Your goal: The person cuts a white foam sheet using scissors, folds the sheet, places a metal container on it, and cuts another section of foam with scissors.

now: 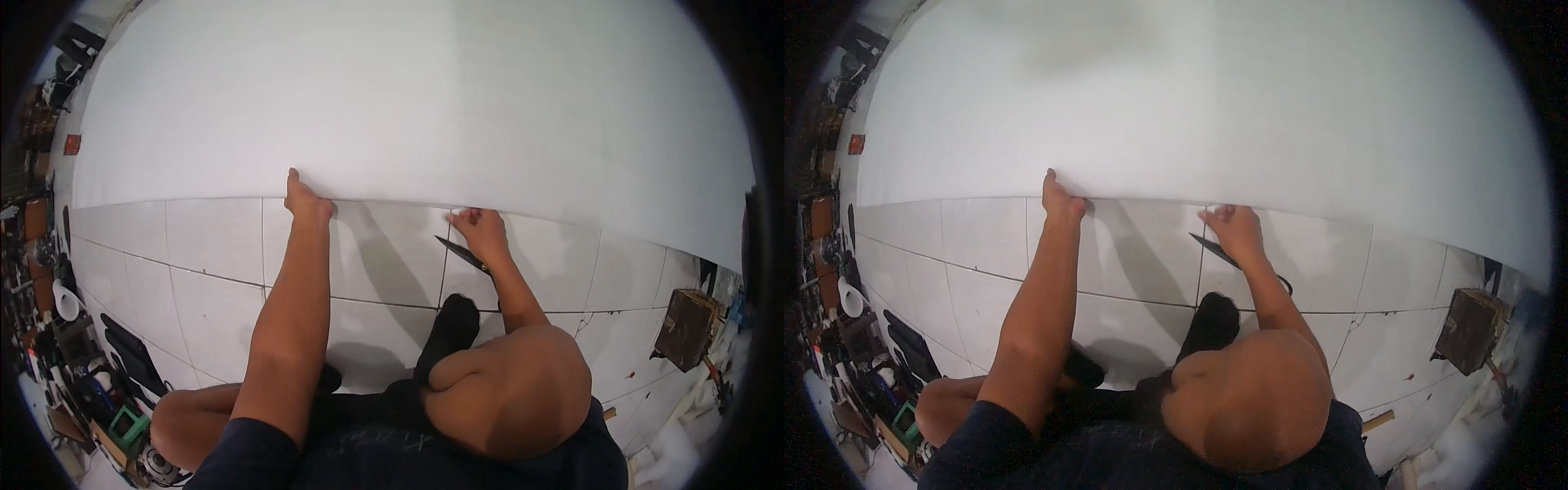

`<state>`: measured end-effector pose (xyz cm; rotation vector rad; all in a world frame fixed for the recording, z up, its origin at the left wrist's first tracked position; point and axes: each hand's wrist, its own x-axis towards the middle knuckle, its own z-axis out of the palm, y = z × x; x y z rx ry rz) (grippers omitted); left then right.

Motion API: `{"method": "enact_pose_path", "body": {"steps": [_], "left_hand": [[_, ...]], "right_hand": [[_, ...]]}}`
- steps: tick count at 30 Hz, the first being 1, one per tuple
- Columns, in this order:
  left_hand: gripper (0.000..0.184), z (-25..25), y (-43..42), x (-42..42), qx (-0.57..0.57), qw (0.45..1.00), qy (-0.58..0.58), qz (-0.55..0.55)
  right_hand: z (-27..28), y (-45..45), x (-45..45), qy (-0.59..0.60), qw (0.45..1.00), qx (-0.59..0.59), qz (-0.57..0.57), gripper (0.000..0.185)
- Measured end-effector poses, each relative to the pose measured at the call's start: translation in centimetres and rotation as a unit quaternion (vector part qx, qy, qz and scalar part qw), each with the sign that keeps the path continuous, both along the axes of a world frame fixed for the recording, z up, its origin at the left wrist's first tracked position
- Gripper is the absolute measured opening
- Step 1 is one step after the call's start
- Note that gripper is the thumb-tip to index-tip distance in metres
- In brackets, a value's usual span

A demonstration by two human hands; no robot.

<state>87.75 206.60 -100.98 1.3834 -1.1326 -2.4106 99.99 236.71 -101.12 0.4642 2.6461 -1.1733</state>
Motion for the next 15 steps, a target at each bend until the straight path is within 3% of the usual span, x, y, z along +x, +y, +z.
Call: {"method": "enact_pose_path", "body": {"steps": [2, 4, 6, 7, 8, 10, 15], "left_hand": [[0.057, -0.1, 0.1, 0.1, -0.006, 1.0, -0.008, -0.016], [0.056, -0.2, 0.1, -0.1, -0.011, 0.999, -0.025, -0.027], [0.055, -0.5, -0.3, 0.3, -0.019, 0.998, -0.047, -0.047], [0.054, -0.9, -0.6, 0.4, -0.016, 0.998, -0.021, -0.056], [0.052, -1.3, -0.8, 0.4, -0.012, 0.998, 0.006, -0.066], [0.052, -1.7, -0.9, 0.4, -0.022, 0.997, -0.003, -0.07], [0.052, -0.8, -0.4, 0.3, -0.036, 0.998, -0.025, -0.036]], "right_hand": [[2.8, 0.8, 1.5, -0.006, 0.999, -0.035, -0.04, 0.033], [5.3, 1.4, 2.5, -0.128, 0.987, -0.054, -0.08, 0.036], [5.9, 1.0, 2.2, 0.161, 0.98, 0.116, 0.01, 0.038], [6.2, 0.7, 1.0, 0.322, 0.923, 0.198, 0.069, 0.038], [5.9, 0.3, -0.1, 0.32, 0.924, 0.204, 0.056, 0.038], [4.3, 0.0, -2.0, 0.312, 0.896, 0.231, 0.215, 0.037], [-0.8, 1.1, -1.6, 0.286, 0.907, 0.194, 0.241, 0.036]]}}
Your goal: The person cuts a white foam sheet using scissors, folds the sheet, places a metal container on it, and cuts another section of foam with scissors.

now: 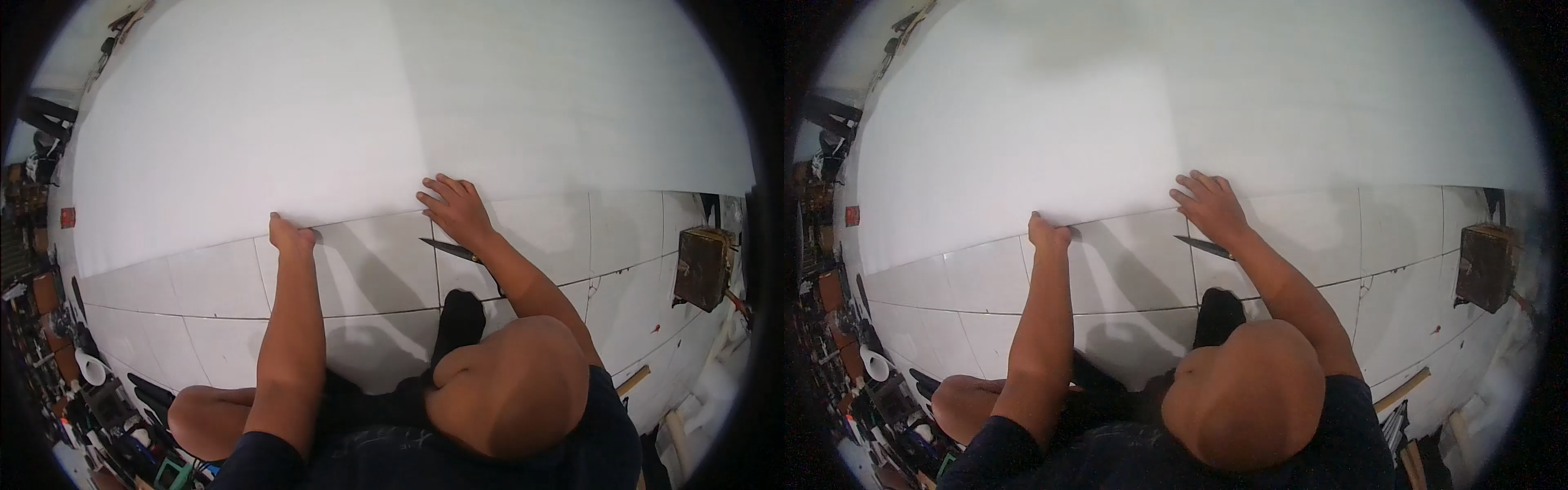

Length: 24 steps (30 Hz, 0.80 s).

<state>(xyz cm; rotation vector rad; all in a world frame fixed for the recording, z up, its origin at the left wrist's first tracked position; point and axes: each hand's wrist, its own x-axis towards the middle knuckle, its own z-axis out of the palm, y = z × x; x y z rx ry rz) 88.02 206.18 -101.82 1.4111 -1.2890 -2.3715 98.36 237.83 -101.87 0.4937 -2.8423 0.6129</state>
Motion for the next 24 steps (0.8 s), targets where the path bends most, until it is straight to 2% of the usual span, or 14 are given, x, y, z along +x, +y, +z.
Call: {"method": "enact_pose_path", "body": {"steps": [3, 6, 7, 8, 9, 10, 11, 12, 13, 15, 17, 20, 21, 24], "left_hand": [[0.048, -1.2, -0.8, 0.8, -0.004, 1.0, 0.025, 0.012], [0.059, -0.2, -2.7, 2.2, -0.102, 0.985, -0.04, -0.134], [0.069, -0.8, -2.9, 2.6, -0.269, 0.952, -0.082, -0.118], [0.079, -1.4, -3.1, 3.0, -0.425, 0.887, -0.157, -0.093], [0.079, 1.7, -1.2, 4.2, -0.588, 0.766, -0.193, -0.173], [0.075, -0.2, -0.5, 5.1, -0.705, 0.67, -0.085, -0.216], [0.073, -0.3, 1.2, 5.3, -0.702, 0.648, -0.021, -0.295], [0.073, 0.9, 2.5, 5.9, -0.63, 0.646, 0.135, -0.409], [0.075, 1.4, 4.0, 5.6, -0.618, 0.555, 0.208, -0.517], [0.077, 2.2, 6.9, 5.2, -0.596, 0.438, 0.337, -0.582], [0.063, 3.3, 8.8, 4.9, -0.612, 0.298, 0.298, -0.669], [0.051, 1.0, 9.9, 4.8, -0.645, 0.297, 0.275, -0.649], [0.051, 1.0, 10.1, 4.7, -0.645, 0.301, 0.278, -0.645], [0.04, 0.7, 9.9, 4.8, -0.645, 0.299, 0.275, -0.647]], "right_hand": [[-0.7, -0.5, 0.7, -0.003, 1.0, -0.003, -0.022, 0.035], [-0.3, -0.5, 0.6, 0.009, 0.999, -0.014, -0.036, 0.034], [-0.2, -0.6, 0.5, 0.004, 0.999, -0.024, -0.038, 0.033], [-0.3, -0.7, 0.5, 0.007, 0.999, -0.024, -0.041, 0.034], [-0.6, -0.7, 0.6, 0.011, 0.999, -0.027, -0.041, 0.036], [-0.9, -0.7, 0.6, 0.028, 0.998, -0.035, -0.038, 0.041], [-0.8, -1.0, 0.4, 0.026, 0.998, -0.027, -0.043, 0.043], [-1.3, -1.0, 0.5, 0.022, 0.999, -0.024, -0.043, 0.044], [-1.3, -1.1, 0.6, 0.012, 0.999, -0.02, -0.047, 0.043], [0.4, -1.3, 0.7, -0.023, 0.999, -0.027, -0.015, 0.048], [3.5, -0.7, 1.7, -0.048, 0.998, -0.034, -0.025, 0.05], [3.1, 2.3, 8.1, -0.107, 0.981, -0.039, -0.157, 0.044], [2.9, 3.9, 10.4, -0.184, 0.958, -0.053, -0.211, 0.041], [-0.7, 8.4, 18.2, -0.22, 0.951, -0.028, -0.217, 0.041]]}}
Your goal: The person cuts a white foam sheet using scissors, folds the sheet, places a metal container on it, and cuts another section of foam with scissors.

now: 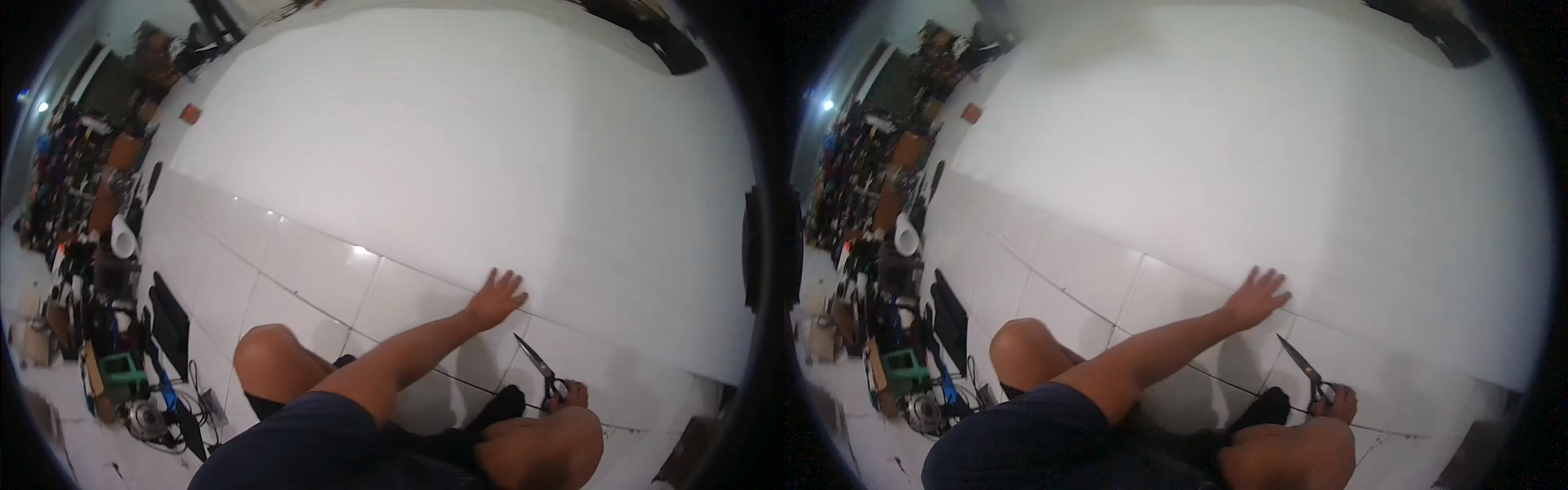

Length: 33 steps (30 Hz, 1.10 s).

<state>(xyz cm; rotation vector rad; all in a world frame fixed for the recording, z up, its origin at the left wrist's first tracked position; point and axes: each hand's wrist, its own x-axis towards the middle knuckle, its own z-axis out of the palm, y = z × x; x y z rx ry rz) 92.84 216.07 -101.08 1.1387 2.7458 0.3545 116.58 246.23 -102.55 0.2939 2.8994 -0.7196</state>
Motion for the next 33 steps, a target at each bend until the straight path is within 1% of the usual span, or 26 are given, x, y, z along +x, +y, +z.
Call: {"method": "enact_pose_path", "body": {"steps": [1, 3, 4, 5, 6, 8, 9, 10, 11, 13, 15, 16, 18, 19, 20, 21, 22, 23, 24, 26, 27, 28, 29, 30, 32, 33], "left_hand": [[0.04, -0.6, -0.1, -0.1, 0.013, 1.0, 0.0, -0.002], [0.045, -1.4, -0.2, -0.1, 0.009, 1.0, 0.028, -0.005], [0.048, 1.4, 0.0, 0.0, -0.004, 1.0, -0.02, -0.002], [0.051, 1.9, 0.4, -0.1, -0.01, 0.999, -0.033, 0.003], [0.049, 2.6, 0.7, -0.3, -0.016, 1.0, -0.009, -0.014], [0.048, 1.4, 1.5, -0.8, -0.005, 0.999, -0.02, -0.037], [0.047, 0.9, 1.8, -0.8, 0.0, 0.999, -0.031, -0.038], [0.046, 1.0, 2.2, -0.7, 0.005, 0.999, -0.033, -0.018], [0.046, 1.1, 2.5, -0.8, 0.009, 0.999, -0.039, -0.025], [0.046, 0.7, 2.8, -0.5, -0.012, 0.999, 0.021, -0.028], [0.046, 0.5, 2.8, -0.3, 0.009, 0.999, 0.021, -0.027], [0.046, 0.3, 2.8, -0.5, 0.004, 1.0, 0.017, -0.024], [0.046, 1.0, 2.9, -0.4, 0.013, 1.0, 0.006, -0.023], [0.046, 0.8, 3.0, -0.6, 0.017, 1.0, -0.013, -0.017], [0.045, 0.7, 3.0, -0.5, 0.021, 0.999, -0.025, -0.003], [0.044, 1.0, 3.1, -0.3, 0.024, 0.999, -0.034, 0.009], [0.044, 1.1, 3.1, -0.1, 0.024, 0.999, -0.04, 0.006], [0.043, 1.3, 3.2, 0.1, 0.03, 0.998, -0.044, 0.019], [0.042, 1.4, 3.3, 0.2, 0.034, 0.998, -0.049, 0.031], [0.041, 1.5, 3.4, 0.2, 0.044, 0.997, -0.058, 0.037], [0.039, 1.6, 3.4, 0.2, 0.054, 0.995, -0.066, 0.047], [0.039, 1.7, 3.4, 0.2, 0.053, 0.995, -0.066, 0.043], [0.038, 1.8, 3.3, 0.2, 0.065, 0.994, -0.073, 0.049], [0.037, 1.8, 3.3, 0.1, 0.077, 0.992, -0.08, 0.055], [0.036, 1.6, 3.2, 0.0, 0.088, 0.992, -0.075, 0.049], [0.035, 1.5, 3.3, 0.0, 0.101, 0.991, -0.07, 0.046]], "right_hand": [[-1.6, 0.5, 2.3, -0.009, 1.0, 0.024, -0.008, 0.042], [-5.0, 1.0, 5.9, 0.161, 0.986, 0.028, 0.04, 0.053], [-2.3, -0.9, 4.4, -0.025, 0.953, -0.236, -0.188, 0.052], [1.2, -3.2, 2.4, -0.107, 0.771, -0.399, -0.485, 0.05], [0.3, -3.1, 3.5, -0.041, 0.868, -0.328, -0.371, 0.038], [0.5, -3.0, 4.2, 0.023, 0.937, -0.236, -0.255, 0.03], [2.6, -3.0, 2.5, 0.079, 0.986, -0.113, -0.097, 0.03], [3.8, -2.7, 1.0, 0.125, 0.99, 0.014, 0.067, 0.031], [3.8, -2.5, 0.3, 0.119, 0.991, 0.018, 0.061, 0.031], [3.1, -2.8, 0.2, -0.044, 0.997, 0.053, 0.025, 0.037], [3.9, -2.9, -0.2, -0.081, 0.992, 0.083, 0.045, 0.036], [4.9, -2.8, -0.8, -0.095, 0.991, 0.085, 0.037, 0.036], [7.0, -2.5, -0.3, -0.129, 0.987, -0.091, 0.03, 0.034], [6.0, -2.2, 1.1, -0.142, 0.985, -0.092, 0.027, 0.034], [3.5, -2.0, 2.8, -0.201, 0.949, -0.242, -0.036, 0.034], [0.8, -2.1, 4.3, -0.25, 0.884, -0.383, -0.101, 0.034], [-1.9, -2.9, 6.0, -0.273, 0.837, -0.44, -0.179, 0.04], [-1.0, -4.3, 6.3, -0.273, 0.835, -0.44, -0.183, 0.04], [1.3, -7.1, 5.5, -0.181, 0.876, -0.4, -0.202, 0.043], [6.3, -10.5, 2.9, -0.085, 0.904, -0.354, -0.222, 0.047], [8.9, -11.0, 0.5, -0.165, 0.827, -0.458, -0.28, 0.043], [10.1, -11.3, -0.7, -0.24, 0.729, -0.55, -0.331, 0.039], [8.4, -11.8, -0.1, -0.238, 0.727, -0.551, -0.333, 0.039], [5.4, -12.7, 0.9, -0.201, 0.753, -0.542, -0.314, 0.04], [4.1, -13.6, 0.8, -0.161, 0.775, -0.534, -0.297, 0.041], [4.8, -13.9, -0.4, -0.176, 0.76, -0.542, -0.313, 0.04]]}}
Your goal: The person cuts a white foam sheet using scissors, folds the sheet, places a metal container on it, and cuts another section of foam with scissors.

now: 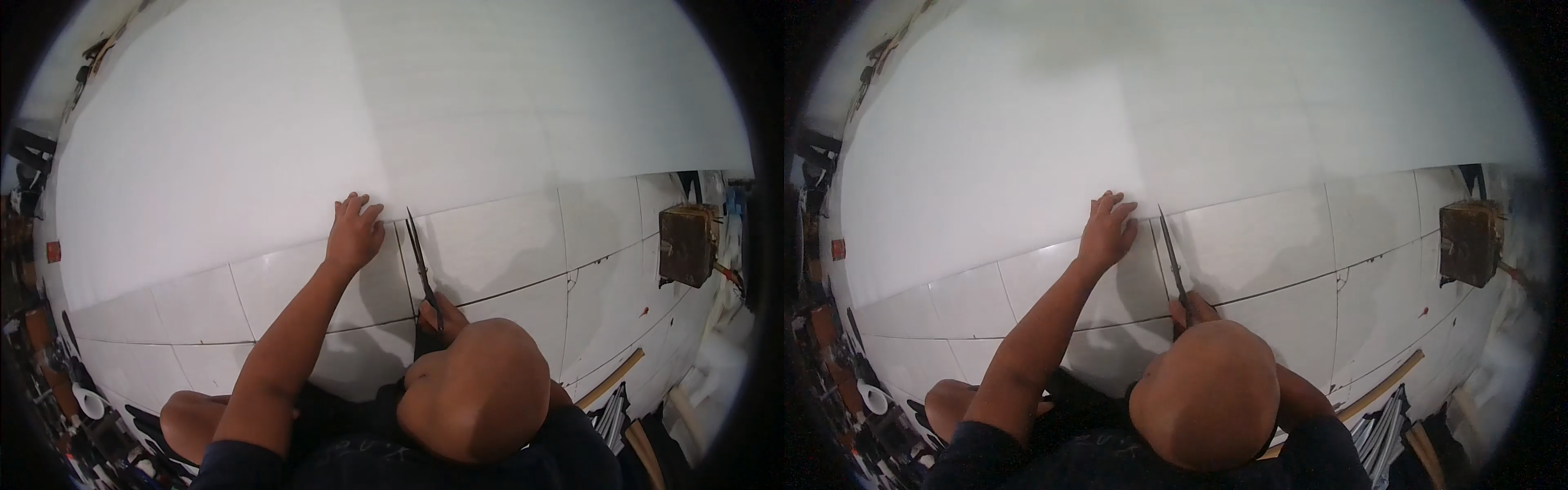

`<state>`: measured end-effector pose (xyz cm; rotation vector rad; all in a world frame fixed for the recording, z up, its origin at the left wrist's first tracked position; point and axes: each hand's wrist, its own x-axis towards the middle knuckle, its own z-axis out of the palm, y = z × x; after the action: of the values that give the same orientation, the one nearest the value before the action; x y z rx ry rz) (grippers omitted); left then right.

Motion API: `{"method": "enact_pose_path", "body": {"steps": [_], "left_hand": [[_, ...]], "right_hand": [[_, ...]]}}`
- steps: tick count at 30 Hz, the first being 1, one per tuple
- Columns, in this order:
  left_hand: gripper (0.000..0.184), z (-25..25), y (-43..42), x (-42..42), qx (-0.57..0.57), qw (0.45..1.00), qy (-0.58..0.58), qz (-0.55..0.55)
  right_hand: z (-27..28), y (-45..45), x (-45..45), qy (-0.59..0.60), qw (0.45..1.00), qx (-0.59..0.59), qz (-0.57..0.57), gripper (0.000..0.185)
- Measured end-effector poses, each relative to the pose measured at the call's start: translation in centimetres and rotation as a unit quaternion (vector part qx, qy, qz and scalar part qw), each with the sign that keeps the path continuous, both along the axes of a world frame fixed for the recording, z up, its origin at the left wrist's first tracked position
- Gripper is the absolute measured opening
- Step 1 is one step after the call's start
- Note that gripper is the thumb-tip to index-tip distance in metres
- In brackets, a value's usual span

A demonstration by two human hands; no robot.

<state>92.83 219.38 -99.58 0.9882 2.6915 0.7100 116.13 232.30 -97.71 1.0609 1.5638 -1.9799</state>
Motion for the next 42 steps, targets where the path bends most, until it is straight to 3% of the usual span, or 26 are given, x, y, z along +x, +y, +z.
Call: {"method": "enact_pose_path", "body": {"steps": [2, 5, 10, 17, 25, 28, 32, 34, 37, 42], "left_hand": [[0.035, 0.1, 0.1, 0.0, 0.004, 1.0, 0.005, 0.002], [0.037, 1.3, 0.6, 0.4, 0.025, 0.999, -0.004, 0.025], [0.039, 1.3, 1.2, 0.4, 0.04, 0.998, -0.01, 0.041], [0.032, 0.5, 1.2, 0.4, 0.059, 0.997, 0.002, 0.04], [0.026, 0.6, 0.9, 0.3, 0.058, 0.998, 0.001, 0.038], [0.023, 0.6, 0.7, 0.1, 0.06, 0.997, -0.02, 0.041], [0.017, -0.2, 0.2, 0.2, 0.093, 0.995, -0.023, 0.036], [0.014, -0.1, 0.0, -0.1, 0.131, 0.991, -0.005, 0.037], [0.013, 0.2, -0.2, 0.0, 0.145, 0.987, -0.068, 0.029], [0.018, 0.2, -0.6, -0.2, 0.128, 0.989, -0.071, 0.021]], "right_hand": [[0.6, 0.2, -2.2, -0.018, 1.0, -0.013, -0.013, 0.039], [0.8, 0.3, -3.9, -0.01, 0.997, 0.014, 0.076, 0.04], [-0.1, -0.8, -5.1, 0.057, 0.987, 0.097, 0.113, 0.042], [-1.1, -1.2, -5.6, 0.061, 0.986, 0.102, 0.116, 0.045], [-0.7, -1.7, -6.2, 0.087, 0.967, 0.215, 0.102, 0.045], [-3.0, -1.9, -6.0, 0.086, 0.985, 0.13, 0.069, 0.045], [-3.1, -1.2, -9.2, 0.11, 0.981, 0.15, 0.056, 0.045], [-3.9, -1.5, -11.2, 0.135, 0.965, 0.225, 0.025, 0.047], [-3.4, -1.0, -11.7, 0.167, 0.938, 0.294, 0.072, 0.05], [-3.3, -0.1, -14.0, 0.145, 0.966, 0.209, 0.053, 0.054]]}}
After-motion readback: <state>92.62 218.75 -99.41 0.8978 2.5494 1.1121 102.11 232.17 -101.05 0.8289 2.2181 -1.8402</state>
